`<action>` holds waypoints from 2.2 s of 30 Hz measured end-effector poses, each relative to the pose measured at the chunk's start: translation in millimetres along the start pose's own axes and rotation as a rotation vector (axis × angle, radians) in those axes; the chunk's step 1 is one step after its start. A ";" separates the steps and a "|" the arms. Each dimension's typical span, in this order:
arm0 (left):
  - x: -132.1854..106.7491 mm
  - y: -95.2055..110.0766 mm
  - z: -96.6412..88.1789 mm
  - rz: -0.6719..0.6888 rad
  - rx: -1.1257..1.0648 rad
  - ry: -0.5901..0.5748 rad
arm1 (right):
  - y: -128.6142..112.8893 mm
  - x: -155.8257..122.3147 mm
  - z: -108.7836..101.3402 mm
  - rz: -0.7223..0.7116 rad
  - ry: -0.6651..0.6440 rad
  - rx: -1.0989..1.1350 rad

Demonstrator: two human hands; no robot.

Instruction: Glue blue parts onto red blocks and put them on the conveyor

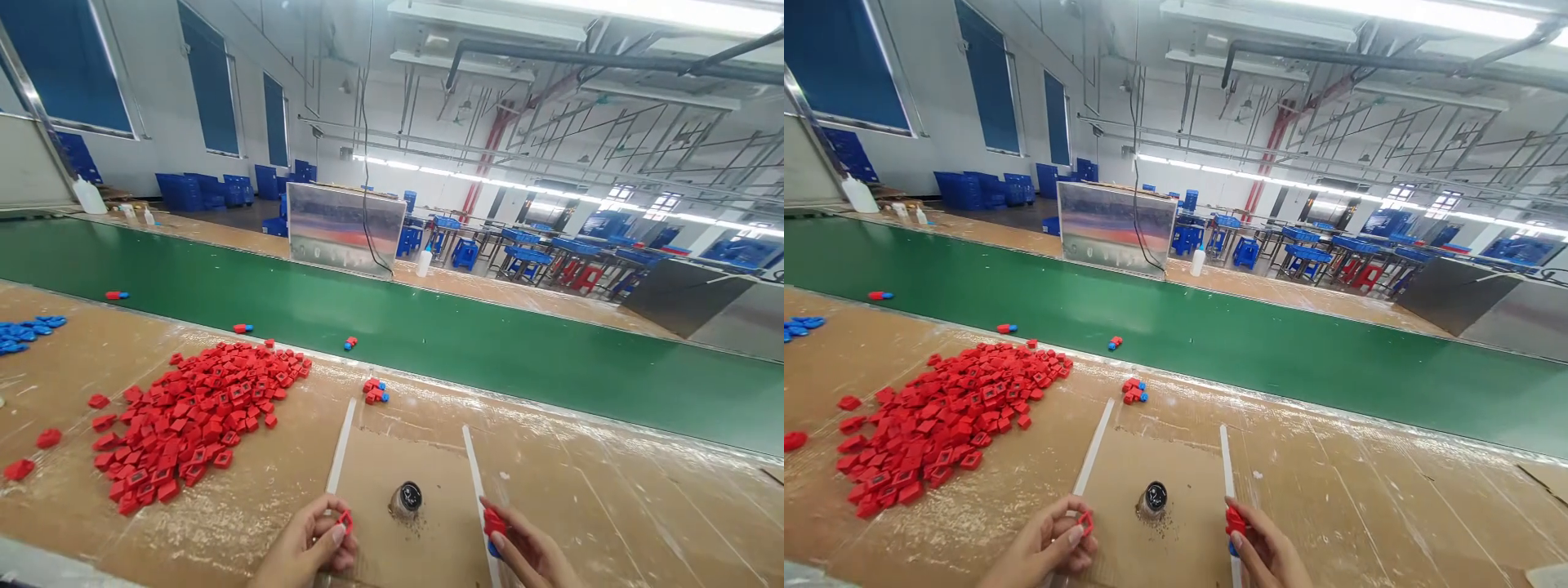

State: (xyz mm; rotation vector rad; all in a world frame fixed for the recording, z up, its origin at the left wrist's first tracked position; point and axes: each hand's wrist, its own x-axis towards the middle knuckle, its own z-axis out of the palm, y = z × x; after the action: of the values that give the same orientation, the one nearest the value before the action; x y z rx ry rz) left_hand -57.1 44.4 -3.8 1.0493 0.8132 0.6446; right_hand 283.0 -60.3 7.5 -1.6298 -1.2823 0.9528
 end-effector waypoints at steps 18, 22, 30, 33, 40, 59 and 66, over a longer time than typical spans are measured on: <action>14.6 -10.2 64.7 0.034 0.137 -0.068 | -61.7 20.2 53.1 -0.468 0.033 -0.498; 12.9 -10.7 63.1 0.058 0.171 -0.075 | -67.8 23.2 59.3 -0.495 -0.012 -0.535; 10.0 -13.3 61.4 0.072 0.173 -0.064 | -71.9 22.7 61.7 -0.505 -0.044 -0.581; 9.7 -14.6 60.4 0.067 0.166 -0.073 | -71.8 22.5 64.4 -0.515 -0.043 -0.615; 9.7 -15.0 59.5 0.060 0.151 -0.079 | -74.4 23.2 68.8 -0.503 -0.047 -0.665; 9.0 -12.1 60.4 0.062 0.081 -0.106 | -74.9 19.2 72.3 -0.469 0.061 -0.652; 7.7 -10.0 60.2 0.072 0.086 -0.108 | -75.5 23.1 70.6 -0.442 0.078 -0.645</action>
State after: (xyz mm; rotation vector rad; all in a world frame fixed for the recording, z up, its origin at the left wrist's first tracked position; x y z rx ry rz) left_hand -2.1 17.3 0.9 1.1860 0.7174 0.6124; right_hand 196.4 -17.0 50.4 -1.7005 -1.9160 0.2028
